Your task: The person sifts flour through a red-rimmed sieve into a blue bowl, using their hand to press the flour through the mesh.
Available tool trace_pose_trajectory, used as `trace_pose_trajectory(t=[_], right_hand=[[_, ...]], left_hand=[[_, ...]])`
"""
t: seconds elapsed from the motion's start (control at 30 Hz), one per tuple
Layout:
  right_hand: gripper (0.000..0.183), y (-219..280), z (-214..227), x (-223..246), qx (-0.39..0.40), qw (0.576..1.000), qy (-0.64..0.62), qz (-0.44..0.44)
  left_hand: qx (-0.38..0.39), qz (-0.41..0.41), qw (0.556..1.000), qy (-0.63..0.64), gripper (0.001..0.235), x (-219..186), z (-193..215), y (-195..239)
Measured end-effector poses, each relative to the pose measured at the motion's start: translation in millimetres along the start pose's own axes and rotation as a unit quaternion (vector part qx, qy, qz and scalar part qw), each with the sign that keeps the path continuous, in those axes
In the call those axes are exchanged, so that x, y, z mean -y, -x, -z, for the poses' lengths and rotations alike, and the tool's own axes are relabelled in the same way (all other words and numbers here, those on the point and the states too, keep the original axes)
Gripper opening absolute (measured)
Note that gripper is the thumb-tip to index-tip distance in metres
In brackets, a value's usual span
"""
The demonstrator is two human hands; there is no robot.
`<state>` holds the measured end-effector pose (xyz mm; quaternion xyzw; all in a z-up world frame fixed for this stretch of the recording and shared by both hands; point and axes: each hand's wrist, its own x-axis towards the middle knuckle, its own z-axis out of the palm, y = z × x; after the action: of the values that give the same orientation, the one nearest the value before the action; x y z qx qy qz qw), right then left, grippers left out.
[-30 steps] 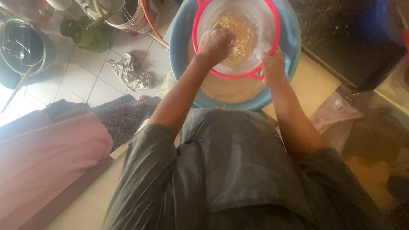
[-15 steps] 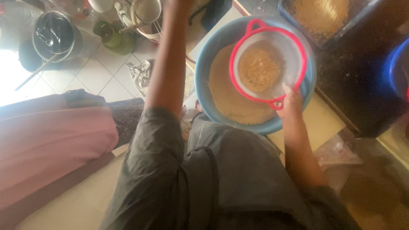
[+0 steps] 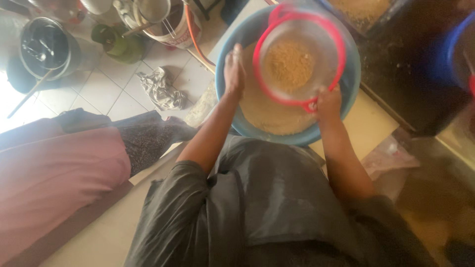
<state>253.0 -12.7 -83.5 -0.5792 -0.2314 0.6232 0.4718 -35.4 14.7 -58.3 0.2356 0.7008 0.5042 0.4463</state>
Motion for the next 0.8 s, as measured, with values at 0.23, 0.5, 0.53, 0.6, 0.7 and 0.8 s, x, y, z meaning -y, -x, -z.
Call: trace_pose_trajectory(t=[0.23, 0.5, 0.53, 0.6, 0.7, 0.8], right_hand=[[0.024, -12, 11, -3, 0.036, 0.998, 0.051, 0.026], [0.046, -3, 11, 3, 0.024, 0.998, -0.050, 0.007], [0.056, -4, 14, 5, 0.005, 0.997, -0.082, 0.001], [0.046, -2, 14, -5, 0.036, 0.999, 0.023, 0.005], [0.028, -16, 25, -7, 0.052, 0.996, 0.048, 0.053], [0.032, -11, 29, -14, 0.045, 0.998, 0.017, 0.030]], left_hand=[[0.031, -0.045, 0.998, -0.007, 0.071, -11, -11, 8], [0.029, -0.014, 0.999, 0.020, 0.070, -17, -17, 8], [0.028, -0.020, 0.999, 0.037, 0.070, -16, -16, 8], [0.049, -0.024, 0.998, 0.040, 0.070, -14, -18, 13], [0.076, 0.005, 0.997, 0.021, 0.070, -17, -21, 12], [0.049, 0.050, 0.997, 0.025, 0.071, -15, -18, 10]])
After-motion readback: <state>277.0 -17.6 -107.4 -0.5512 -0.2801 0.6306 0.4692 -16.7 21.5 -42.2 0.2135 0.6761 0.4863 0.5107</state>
